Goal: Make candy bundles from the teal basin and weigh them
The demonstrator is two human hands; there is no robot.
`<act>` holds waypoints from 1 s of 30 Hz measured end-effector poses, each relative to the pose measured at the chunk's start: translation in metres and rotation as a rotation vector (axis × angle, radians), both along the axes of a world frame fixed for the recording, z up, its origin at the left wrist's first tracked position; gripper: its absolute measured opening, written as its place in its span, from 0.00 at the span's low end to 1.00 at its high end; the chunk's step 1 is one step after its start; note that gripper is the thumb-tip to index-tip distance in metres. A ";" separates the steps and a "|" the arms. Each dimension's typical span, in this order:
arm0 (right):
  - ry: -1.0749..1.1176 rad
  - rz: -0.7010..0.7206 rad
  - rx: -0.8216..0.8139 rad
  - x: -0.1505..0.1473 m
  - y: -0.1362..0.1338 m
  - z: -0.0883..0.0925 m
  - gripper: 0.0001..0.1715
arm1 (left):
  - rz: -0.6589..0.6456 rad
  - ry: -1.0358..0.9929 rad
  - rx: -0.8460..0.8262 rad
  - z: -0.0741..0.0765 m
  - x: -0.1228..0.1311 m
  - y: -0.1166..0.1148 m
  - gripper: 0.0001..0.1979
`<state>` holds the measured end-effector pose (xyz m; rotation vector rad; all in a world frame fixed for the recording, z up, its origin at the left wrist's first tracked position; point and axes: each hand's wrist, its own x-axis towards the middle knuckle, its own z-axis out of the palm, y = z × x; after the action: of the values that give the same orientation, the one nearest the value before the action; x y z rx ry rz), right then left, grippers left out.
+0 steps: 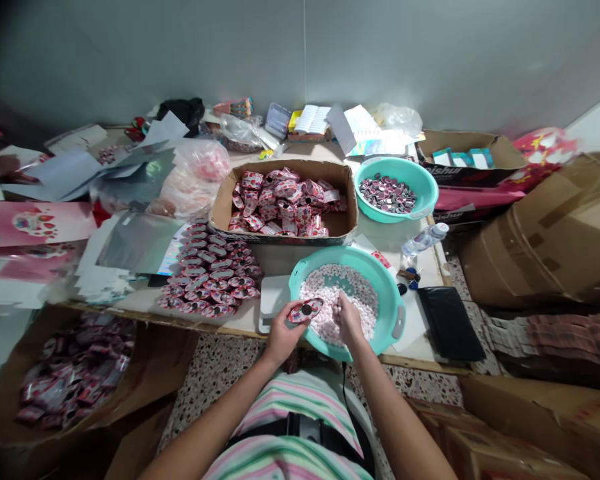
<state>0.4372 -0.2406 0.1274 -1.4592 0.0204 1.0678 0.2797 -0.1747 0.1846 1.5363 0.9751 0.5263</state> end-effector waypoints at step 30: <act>0.010 -0.213 0.154 -0.013 0.025 0.091 0.24 | -0.227 0.147 0.295 0.003 0.037 -0.005 0.22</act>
<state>0.4247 -0.2159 0.2187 -1.2823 0.0970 0.8837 0.3163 -0.1799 0.1873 1.9459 0.8452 0.4127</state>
